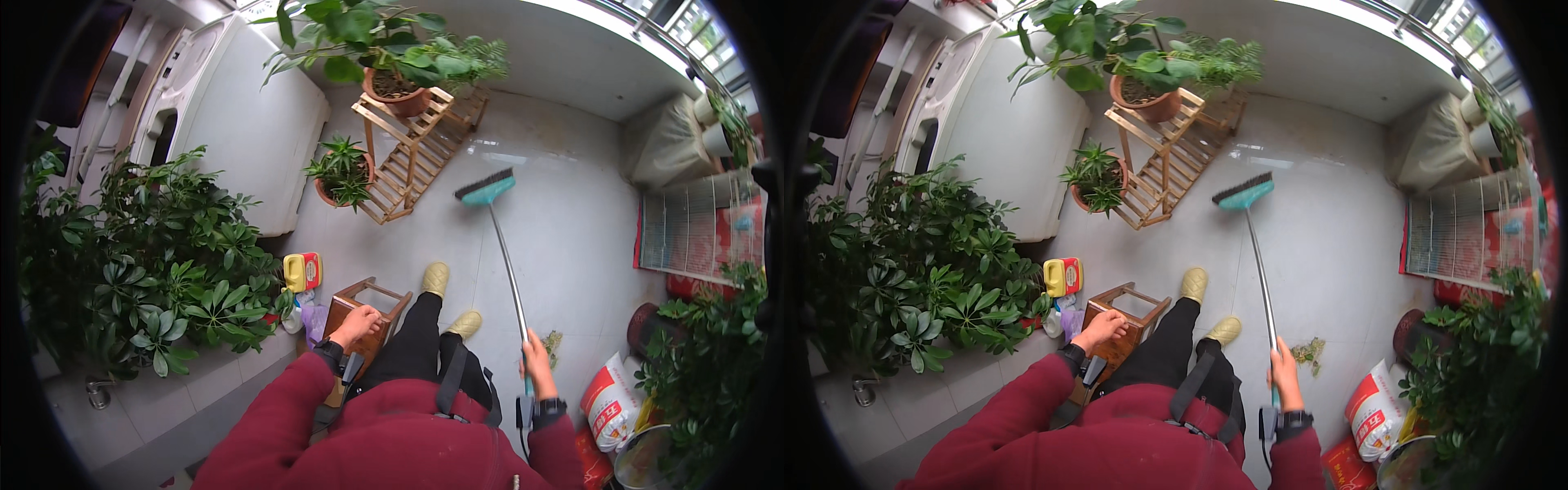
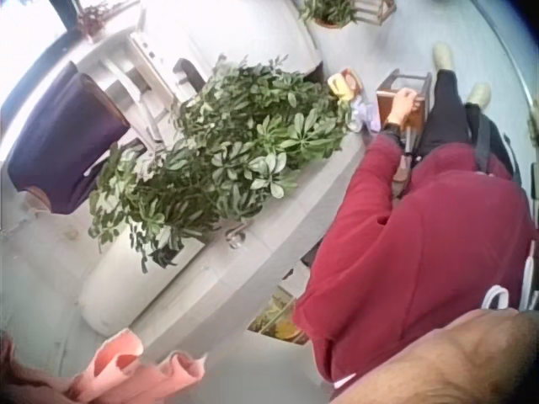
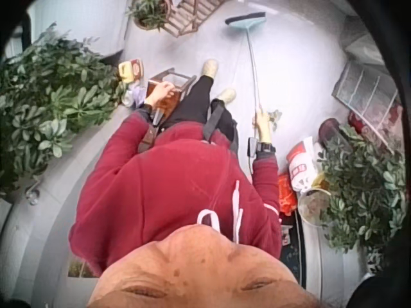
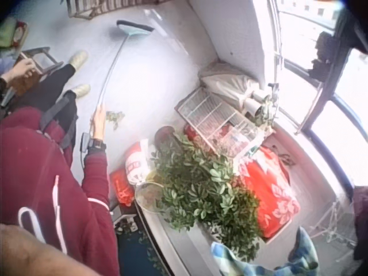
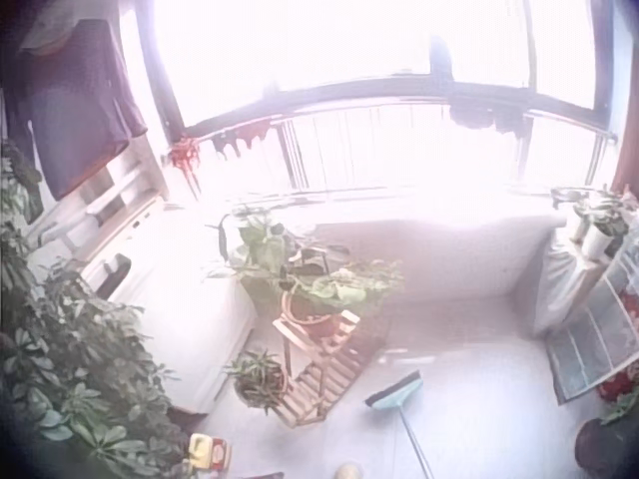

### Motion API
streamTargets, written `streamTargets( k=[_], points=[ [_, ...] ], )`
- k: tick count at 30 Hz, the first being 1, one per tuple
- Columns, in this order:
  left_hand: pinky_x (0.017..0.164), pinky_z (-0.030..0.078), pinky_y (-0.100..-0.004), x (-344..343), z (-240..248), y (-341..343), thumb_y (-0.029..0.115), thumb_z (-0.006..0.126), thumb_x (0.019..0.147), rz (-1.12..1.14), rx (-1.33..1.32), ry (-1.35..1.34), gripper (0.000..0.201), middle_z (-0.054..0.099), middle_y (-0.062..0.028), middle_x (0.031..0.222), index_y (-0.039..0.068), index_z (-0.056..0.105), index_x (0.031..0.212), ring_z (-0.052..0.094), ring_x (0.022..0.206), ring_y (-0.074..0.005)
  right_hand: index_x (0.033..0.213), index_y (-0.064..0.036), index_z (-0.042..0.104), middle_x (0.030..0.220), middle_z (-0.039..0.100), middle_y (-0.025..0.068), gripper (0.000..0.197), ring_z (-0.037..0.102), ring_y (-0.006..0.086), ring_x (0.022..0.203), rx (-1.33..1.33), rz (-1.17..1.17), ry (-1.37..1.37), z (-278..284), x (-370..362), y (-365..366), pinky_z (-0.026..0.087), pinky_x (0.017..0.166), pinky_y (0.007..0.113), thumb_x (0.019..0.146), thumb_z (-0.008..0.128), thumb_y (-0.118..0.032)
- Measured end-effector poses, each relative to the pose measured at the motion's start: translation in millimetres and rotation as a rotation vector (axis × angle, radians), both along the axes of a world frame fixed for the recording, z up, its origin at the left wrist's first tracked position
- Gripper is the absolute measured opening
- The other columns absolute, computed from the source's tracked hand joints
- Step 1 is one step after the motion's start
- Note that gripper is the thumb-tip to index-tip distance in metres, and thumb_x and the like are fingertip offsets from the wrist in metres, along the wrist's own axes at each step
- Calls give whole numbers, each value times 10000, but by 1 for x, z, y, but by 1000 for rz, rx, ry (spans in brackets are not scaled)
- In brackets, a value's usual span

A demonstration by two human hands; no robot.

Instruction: The person sweeps a tiled balcony floor with a long-handled broom, gathering scattered debris into a pile. They briefly lift a potted plant to sweep underneath it, then continue sweeping the remaining area.

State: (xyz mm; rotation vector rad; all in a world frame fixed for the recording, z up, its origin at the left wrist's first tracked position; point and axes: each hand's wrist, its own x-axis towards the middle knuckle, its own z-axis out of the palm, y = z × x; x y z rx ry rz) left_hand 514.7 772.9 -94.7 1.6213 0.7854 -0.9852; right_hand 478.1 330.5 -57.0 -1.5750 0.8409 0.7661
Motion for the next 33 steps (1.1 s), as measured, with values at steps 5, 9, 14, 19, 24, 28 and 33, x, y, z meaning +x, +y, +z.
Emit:
streamTargets(
  k=[5,9,14,19,24,28,33],
  points=[
    [662,494,-248,3,10,46,199,487,907,150,30,9,182,608,-64,904,37,546,964,592,748,-130,1374,-185,280,626,419,20,477,423,123,463,184,-107,7,-25,151,58,385,399,279,921,397,-281],
    [608,480,-236,-19,8,75,186,507,888,252,73,45,137,604,-48,834,55,548,900,583,693,-120,1354,-175,239,614,425,40,461,432,138,454,174,-95,127,-53,203,92,392,385,292,921,381,-249],
    [636,491,-247,-36,-1,81,134,468,894,261,81,161,101,608,-44,852,71,547,903,591,719,-122,1343,-184,270,536,432,71,449,429,159,372,96,48,163,-70,123,119,367,330,324,916,408,-212],
    [653,489,-245,-15,-7,60,168,481,903,171,22,110,128,608,-47,868,59,547,917,590,729,-123,1337,-222,361,499,420,37,446,426,147,364,-61,246,272,-48,19,67,367,347,318,901,457,-217],
    [664,485,-238,20,-11,37,198,491,908,104,-46,61,159,608,-48,886,50,548,926,588,758,-119,1354,-249,367,502,408,21,468,412,132,378,-198,225,357,0,-76,-2,369,358,310,898,470,-223],
    [661,483,-233,32,-12,26,188,483,908,31,-37,86,152,606,-42,881,52,549,927,585,755,-111,1356,-215,365,497,396,19,469,412,128,379,-208,-63,490,41,-119,-22,370,347,299,903,482,-224],
    [623,490,-225,48,-23,17,170,487,900,-78,-19,111,135,595,-33,848,48,545,905,578,720,-99,1324,-183,415,497,411,28,438,416,128,377,-233,-157,425,74,-117,-4,382,344,292,898,514,-206]
  ],
)
